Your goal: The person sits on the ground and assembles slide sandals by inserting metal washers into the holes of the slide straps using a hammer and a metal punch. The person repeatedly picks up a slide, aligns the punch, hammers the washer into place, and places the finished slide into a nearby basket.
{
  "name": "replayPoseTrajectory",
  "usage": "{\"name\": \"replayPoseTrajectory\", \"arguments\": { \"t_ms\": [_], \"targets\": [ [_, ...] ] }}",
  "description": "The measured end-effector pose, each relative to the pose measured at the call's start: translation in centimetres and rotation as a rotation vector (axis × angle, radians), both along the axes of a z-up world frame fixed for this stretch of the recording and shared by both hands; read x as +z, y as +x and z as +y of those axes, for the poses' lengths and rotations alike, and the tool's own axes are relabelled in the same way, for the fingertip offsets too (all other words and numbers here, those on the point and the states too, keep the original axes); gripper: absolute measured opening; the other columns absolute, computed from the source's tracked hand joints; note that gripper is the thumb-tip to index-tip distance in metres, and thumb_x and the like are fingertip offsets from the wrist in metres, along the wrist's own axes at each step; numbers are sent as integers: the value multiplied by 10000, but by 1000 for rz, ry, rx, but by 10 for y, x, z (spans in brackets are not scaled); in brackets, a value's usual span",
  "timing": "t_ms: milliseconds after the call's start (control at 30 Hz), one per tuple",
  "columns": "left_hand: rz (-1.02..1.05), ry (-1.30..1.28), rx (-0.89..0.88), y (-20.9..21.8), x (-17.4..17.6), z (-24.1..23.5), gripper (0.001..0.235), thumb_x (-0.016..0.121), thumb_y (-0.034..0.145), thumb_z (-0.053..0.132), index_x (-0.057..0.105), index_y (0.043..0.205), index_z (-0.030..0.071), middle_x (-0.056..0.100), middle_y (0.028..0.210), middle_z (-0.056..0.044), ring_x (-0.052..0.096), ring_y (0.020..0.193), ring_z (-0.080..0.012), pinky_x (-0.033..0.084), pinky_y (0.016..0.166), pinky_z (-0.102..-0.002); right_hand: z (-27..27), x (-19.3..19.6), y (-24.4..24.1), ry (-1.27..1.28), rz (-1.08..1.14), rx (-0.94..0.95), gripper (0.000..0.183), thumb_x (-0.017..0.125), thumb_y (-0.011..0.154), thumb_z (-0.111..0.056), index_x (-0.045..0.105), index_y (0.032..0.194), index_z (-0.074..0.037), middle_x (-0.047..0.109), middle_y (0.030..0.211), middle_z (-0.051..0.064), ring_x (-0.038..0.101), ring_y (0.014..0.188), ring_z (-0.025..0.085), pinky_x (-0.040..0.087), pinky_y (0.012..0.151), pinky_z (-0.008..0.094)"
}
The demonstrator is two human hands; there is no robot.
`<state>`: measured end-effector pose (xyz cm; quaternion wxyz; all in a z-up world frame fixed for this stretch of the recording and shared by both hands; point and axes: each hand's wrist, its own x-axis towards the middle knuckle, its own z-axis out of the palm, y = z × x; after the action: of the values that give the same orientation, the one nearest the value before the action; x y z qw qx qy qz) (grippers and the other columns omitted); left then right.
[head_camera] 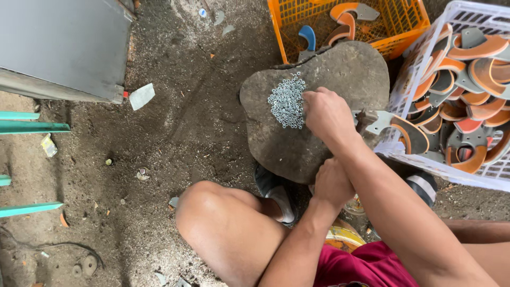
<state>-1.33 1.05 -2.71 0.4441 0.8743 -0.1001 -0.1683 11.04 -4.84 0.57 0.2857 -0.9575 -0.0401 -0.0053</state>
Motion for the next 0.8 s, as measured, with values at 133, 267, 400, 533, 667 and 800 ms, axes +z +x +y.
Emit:
{"name": "replayPoseTrajectory", "arguments": {
  "t_ms": [133,267,400,533,667,800],
  "targets": [
    [124,38,16,1,-9,-3,328,695,860,286,715,1009,-6,717,966,-315,692,961,-497,559,863,-570,2,-25,12,2,-62,12,156,685,832,-78,777,958,-79,682,948,172,664,917,410,528,807,505],
    [152,44,15,3,-11,-2,342,703,830,280,708,1016,-7,711,949,-321,680,952,-508,548,843,-585,5,-19,11,-44,-73,-7,93,677,878,-77,766,904,-86,678,946,165,670,929,392,531,807,496],
    [3,4,27,1,-6,-2,293,598,926,237,669,1080,-3,722,943,-307,681,912,-532,532,854,-613,-3,12,-15,152,-168,38,79,712,870,-75,722,943,-46,683,947,149,686,889,346,550,793,445],
    [135,119,122,6,1,-12,367,505,1000,287,508,1186,-29,693,869,-335,673,826,-557,522,788,-645,-76,45,-81,368,-269,-151,110,720,888,-4,706,987,-51,696,945,81,703,845,177,567,777,313],
    [147,117,113,8,14,-10,438,453,1062,400,475,1187,-20,679,803,-346,665,781,-565,521,726,-656,-140,32,-92,176,-83,-292,175,821,824,-67,772,991,-92,661,948,101,655,818,244,524,709,368],
    [145,102,103,10,19,-9,479,434,1060,403,457,1220,-48,679,766,-340,680,752,-550,543,681,-629,-150,-15,-91,11,-86,-69,154,830,798,-108,799,948,-125,681,891,94,639,908,318,515,818,437]
  ]
}}
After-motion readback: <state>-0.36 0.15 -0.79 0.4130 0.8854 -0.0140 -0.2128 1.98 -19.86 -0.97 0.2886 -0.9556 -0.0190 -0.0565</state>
